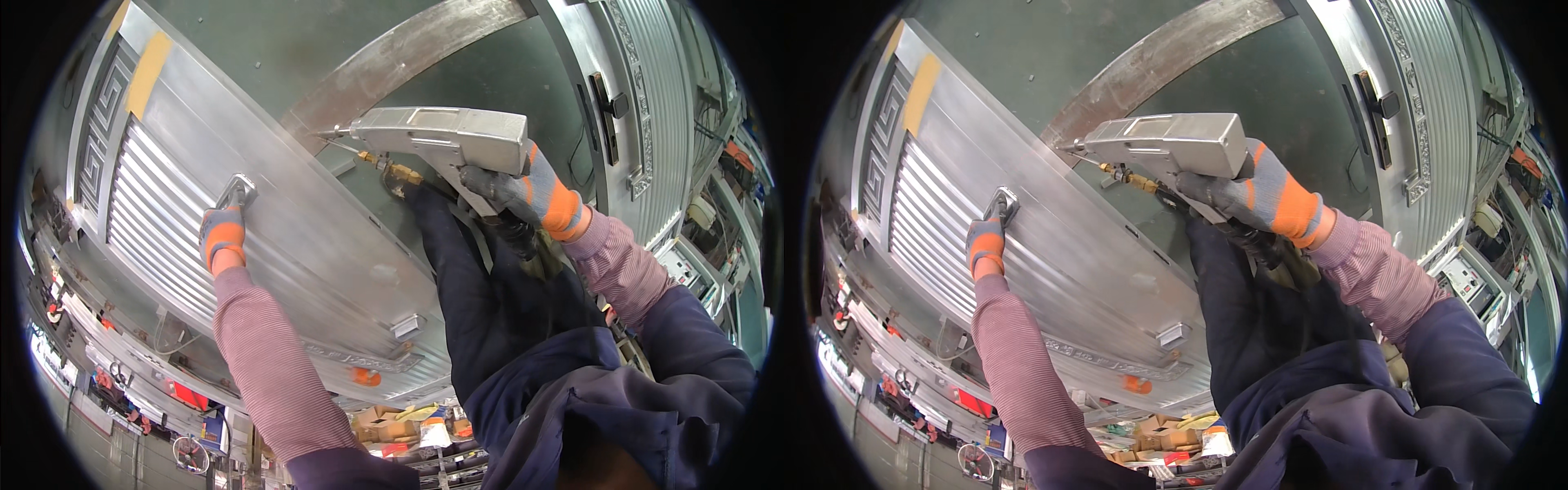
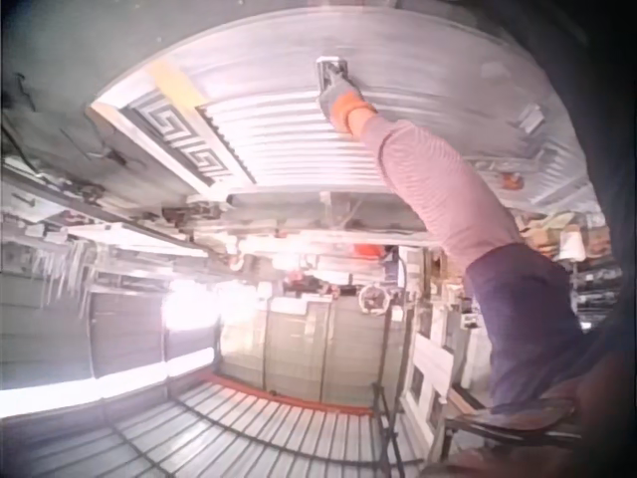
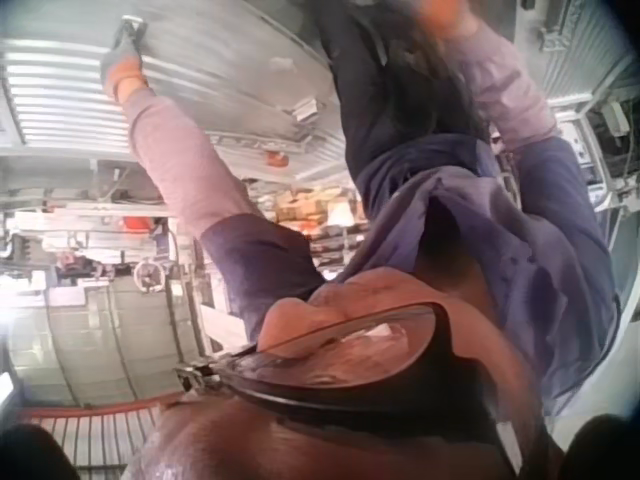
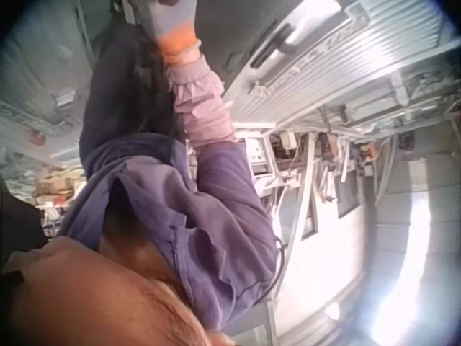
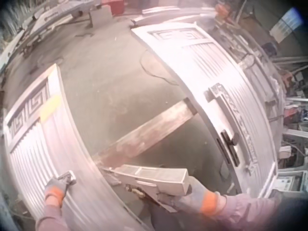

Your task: The person welds a large corrugated metal panel using a handheld welding torch, moving along seams and decorative elements while wearing gloves and protective clothing. The camera is head-mounted and shows the hands and tool throughout the process.

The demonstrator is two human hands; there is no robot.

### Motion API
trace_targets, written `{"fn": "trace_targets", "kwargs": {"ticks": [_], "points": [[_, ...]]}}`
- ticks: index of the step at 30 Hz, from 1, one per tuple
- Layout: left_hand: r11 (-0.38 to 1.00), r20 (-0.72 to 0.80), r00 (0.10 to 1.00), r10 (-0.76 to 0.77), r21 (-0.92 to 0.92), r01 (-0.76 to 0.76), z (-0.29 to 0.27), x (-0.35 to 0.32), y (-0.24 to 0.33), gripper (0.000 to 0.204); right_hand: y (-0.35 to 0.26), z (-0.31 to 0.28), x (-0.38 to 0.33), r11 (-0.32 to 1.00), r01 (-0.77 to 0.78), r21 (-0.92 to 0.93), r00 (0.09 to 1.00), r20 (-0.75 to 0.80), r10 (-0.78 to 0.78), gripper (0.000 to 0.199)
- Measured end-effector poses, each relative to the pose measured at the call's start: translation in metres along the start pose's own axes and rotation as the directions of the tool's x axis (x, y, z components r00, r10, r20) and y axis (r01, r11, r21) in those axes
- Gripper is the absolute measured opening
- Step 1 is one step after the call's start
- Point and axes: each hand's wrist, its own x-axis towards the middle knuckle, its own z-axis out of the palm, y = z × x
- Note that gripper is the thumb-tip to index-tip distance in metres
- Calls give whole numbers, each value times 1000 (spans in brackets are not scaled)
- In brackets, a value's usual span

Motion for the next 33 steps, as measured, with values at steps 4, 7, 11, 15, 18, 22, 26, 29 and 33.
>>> {"fn": "trace_targets", "kwargs": {"ticks": [4, 7, 11, 15, 18, 22, 26, 29, 33], "points": [[998, -58, 998, 27, 62, -24, 7, -1, -4, 59, 3, -14, -12, 1000, 8, 4, 1000, 10, -8, 43], [998, -35, 999, 22, 56, -20, 9, 18, -10, 59, -1, -13, -25, 998, 63, 22, 998, 8, -63, 41], [999, -61, 998, 10, -45, -13, 22, 20, 3, 77, -27, -21, -53, 986, 164, -33, 984, -64, -166, 39], [652, -47, 952, 304, -718, -243, 65, -19, 1, 45, -24, -55, -94, 893, 359, -271, 932, 46, -361, 45], [928, 133, 958, 256, -310, -205, 154, -57, -41, 49, -39, -49, -147, 824, 276, -495, 942, -31, -334, 52], [574, 400, 425, 812, -418, -704, 199, -307, 38, 53, -16, -68, -223, 777, 249, -578, 902, -155, -404, 64], [435, 433, -115, 894, -901, -15, 187, -446, 67, 55, -32, -51, -254, 805, 194, -560, 903, -218, -369, 65], [-253, 163, -305, 938, -279, -926, 259, -486, 54, 46, -23, -54, -284, 770, 175, -614, 882, -251, -400, 64], [52, 365, -245, 898, -642, -765, 264, -501, 62, 46, 11, -76, -306, 735, 240, -635, 808, -289, -513, 68]]}}
